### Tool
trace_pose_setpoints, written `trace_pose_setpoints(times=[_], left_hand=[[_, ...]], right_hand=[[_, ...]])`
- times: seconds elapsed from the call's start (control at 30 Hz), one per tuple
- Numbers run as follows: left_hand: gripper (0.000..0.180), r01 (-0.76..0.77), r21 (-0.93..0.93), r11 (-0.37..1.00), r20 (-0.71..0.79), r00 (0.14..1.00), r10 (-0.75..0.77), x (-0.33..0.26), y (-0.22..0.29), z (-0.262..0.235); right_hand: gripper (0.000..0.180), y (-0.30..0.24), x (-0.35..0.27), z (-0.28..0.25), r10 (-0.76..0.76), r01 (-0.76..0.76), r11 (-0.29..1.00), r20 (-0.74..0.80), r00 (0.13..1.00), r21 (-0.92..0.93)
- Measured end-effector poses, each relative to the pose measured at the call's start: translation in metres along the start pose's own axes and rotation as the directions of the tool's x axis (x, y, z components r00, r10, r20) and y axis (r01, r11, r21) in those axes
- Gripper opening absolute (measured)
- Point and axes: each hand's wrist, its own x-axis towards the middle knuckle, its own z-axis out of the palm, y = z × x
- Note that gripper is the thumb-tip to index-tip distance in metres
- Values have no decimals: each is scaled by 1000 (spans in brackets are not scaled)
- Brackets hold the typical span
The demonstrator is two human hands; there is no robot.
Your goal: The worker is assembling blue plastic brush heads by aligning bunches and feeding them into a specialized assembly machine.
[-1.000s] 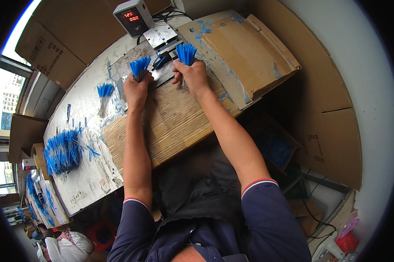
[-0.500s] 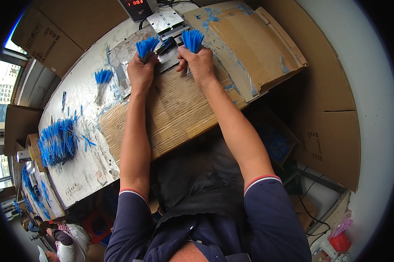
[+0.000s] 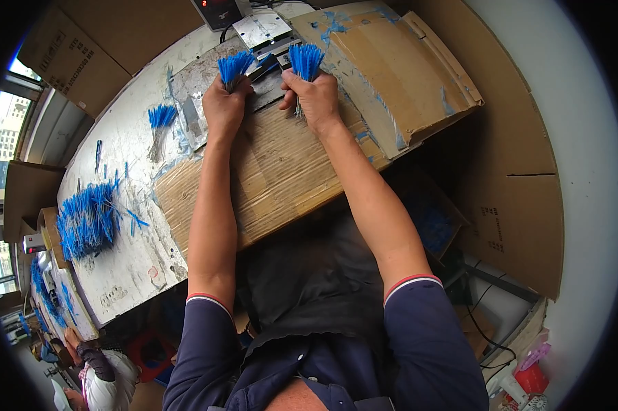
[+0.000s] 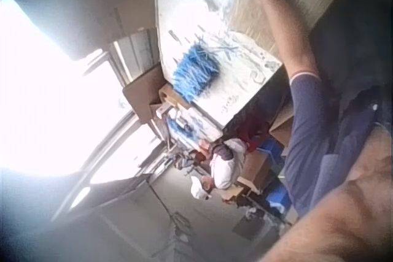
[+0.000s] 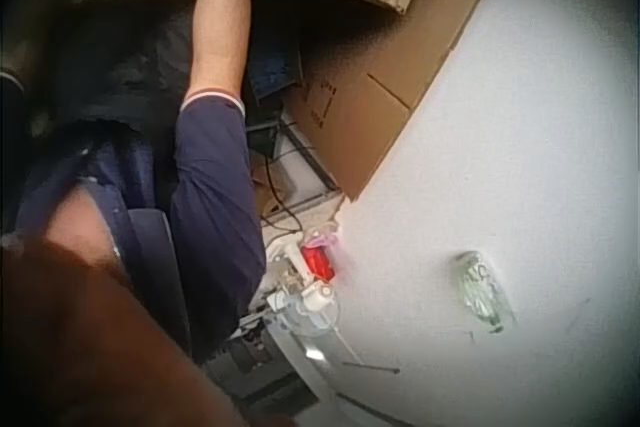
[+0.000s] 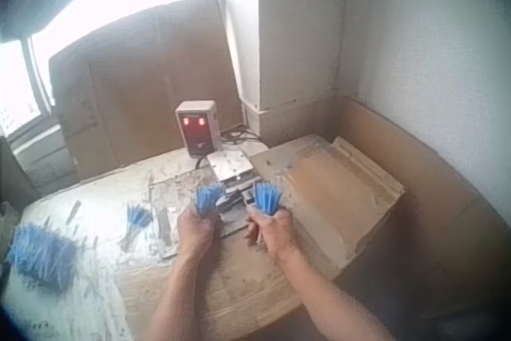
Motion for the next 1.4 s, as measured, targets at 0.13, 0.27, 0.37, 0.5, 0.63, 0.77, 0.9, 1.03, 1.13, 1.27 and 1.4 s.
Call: trace_pose_setpoints(times=[0.13, 0.27, 0.37, 0.5, 0.63, 0.77, 0.9, 1.03, 1.13, 1.27, 1.4], left_hand=[[20, -1, 24, 1000, -1, 1000, 1, 0, 1, 0], [21, 5, 6, 1000, -7, 1000, -5, 0, 0, 0], [14, -7, 48, 999, -30, 1000, 9, 0, 3, 0], [14, -11, 85, 996, -45, 999, 15, -1, 9, 0], [21, -4, -1, 1000, -43, 999, 3, -2, 1, -1], [21, -29, -275, 961, -40, 999, 18, -4, -9, -5], [19, -100, -269, 958, -22, 995, 98, -15, -7, -10], [8, -139, -343, 929, -26, 990, 138, -20, 1, -9], [16, -151, -314, 938, 18, 986, 164, -21, -2, -10], [18, -110, -305, 946, 89, 986, 144, -23, 1, -7], [15, -77, -297, 952, 151, 981, 126, -24, 9, -7]], right_hand=[[13, 0, 1, 0, -11, 11, 1000, -1, 1000, -5], [13, -1, 0, 1, -9, 9, 1000, 1, 1000, -13], [13, -1, -1, 1, -5, 5, 1000, -2, 1000, -25], [15, -1, 0, -1, -5, 5, 1000, -4, 1000, -29], [15, 0, 1, -1, -29, 30, 999, -8, 1000, 24], [16, -2, 0, -5, -24, 24, 998, -6, 1000, 66], [23, -4, 2, -14, 9, -6, 982, -15, 1000, 189], [28, -3, 4, -15, 10, -11, 963, 6, 1000, 269], [25, -4, 2, -9, 19, -14, 969, -19, 1000, 247], [19, -3, 2, -8, -4, 14, 981, -54, 999, 193], [15, -3, 3, -13, 38, -27, 972, -43, 998, 234]])
